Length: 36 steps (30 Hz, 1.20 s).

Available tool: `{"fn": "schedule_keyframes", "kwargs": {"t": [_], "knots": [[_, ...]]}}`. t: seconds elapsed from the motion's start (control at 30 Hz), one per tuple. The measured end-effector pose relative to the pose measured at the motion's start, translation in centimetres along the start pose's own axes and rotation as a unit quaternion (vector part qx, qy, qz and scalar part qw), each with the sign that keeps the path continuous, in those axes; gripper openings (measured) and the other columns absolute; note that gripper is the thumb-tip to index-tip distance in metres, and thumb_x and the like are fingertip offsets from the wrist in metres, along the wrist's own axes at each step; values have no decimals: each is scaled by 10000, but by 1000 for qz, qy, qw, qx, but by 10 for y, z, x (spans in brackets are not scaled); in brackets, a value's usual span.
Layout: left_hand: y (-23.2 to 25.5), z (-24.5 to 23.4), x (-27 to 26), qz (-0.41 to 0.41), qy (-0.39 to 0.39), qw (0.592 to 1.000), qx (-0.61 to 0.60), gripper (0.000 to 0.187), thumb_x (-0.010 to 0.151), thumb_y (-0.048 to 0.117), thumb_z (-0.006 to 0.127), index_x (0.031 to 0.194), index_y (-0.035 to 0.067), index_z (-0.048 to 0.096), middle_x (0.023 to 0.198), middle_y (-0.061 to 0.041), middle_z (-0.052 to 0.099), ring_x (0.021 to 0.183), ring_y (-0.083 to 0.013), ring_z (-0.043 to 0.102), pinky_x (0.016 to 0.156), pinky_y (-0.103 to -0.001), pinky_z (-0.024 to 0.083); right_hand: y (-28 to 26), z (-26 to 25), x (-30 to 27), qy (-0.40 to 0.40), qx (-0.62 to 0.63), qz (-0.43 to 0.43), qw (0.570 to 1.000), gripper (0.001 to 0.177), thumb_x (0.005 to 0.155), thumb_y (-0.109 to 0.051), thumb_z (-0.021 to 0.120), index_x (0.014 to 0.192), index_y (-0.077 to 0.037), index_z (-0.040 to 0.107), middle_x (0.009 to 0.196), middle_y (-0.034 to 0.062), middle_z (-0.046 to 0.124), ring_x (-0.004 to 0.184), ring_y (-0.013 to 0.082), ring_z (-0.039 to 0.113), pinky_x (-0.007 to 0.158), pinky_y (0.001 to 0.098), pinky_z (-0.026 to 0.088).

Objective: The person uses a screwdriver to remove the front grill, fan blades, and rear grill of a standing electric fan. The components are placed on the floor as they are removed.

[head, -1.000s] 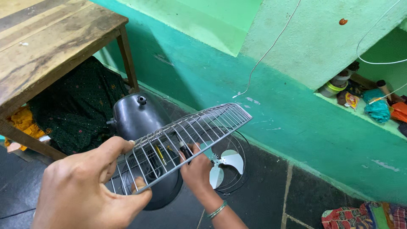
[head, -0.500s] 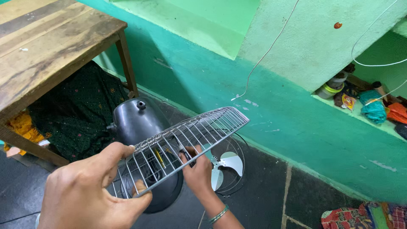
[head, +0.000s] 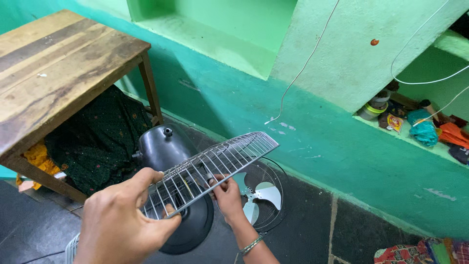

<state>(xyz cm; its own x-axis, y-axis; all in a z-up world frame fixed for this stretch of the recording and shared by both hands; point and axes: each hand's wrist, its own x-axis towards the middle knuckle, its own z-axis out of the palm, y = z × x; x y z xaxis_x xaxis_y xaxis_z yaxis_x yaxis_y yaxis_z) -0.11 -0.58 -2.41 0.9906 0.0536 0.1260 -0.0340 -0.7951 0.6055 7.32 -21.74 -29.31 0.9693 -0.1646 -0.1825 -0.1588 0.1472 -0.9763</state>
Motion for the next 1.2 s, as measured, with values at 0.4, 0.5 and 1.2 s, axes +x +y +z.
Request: {"fn": "schedule_keyframes", "kwargs": {"t": [0.4,0.5,1.2], "knots": [[4,-5,-3,21,-1,1000,17,619,497,351,895,1065,160,742,638,-101,670,680,-297,730,635,-422,541,-55,9,-37,97,-392,-306,862,198,854,-123,751,1024,-48,685,928,139,729,891,364,691,731,475,512],[7,-5,-4,13,-7,1000,6,624,509,341,894,1079,147,728,656,-104,705,682,-301,735,643,-425,544,-53,6,-39,99,-422,-349,831,199,837,-79,730,1019,-43,659,959,156,707,948,387,671,753,484,504],[2,-6,-2,23,-11,999,19,638,511,348,895,1087,132,727,629,-115,671,665,-278,734,639,-411,551,-48,11,-32,103,-389,-272,874,285,791,-98,770,1071,-78,723,976,107,722,905,329,682,732,457,519]]}}
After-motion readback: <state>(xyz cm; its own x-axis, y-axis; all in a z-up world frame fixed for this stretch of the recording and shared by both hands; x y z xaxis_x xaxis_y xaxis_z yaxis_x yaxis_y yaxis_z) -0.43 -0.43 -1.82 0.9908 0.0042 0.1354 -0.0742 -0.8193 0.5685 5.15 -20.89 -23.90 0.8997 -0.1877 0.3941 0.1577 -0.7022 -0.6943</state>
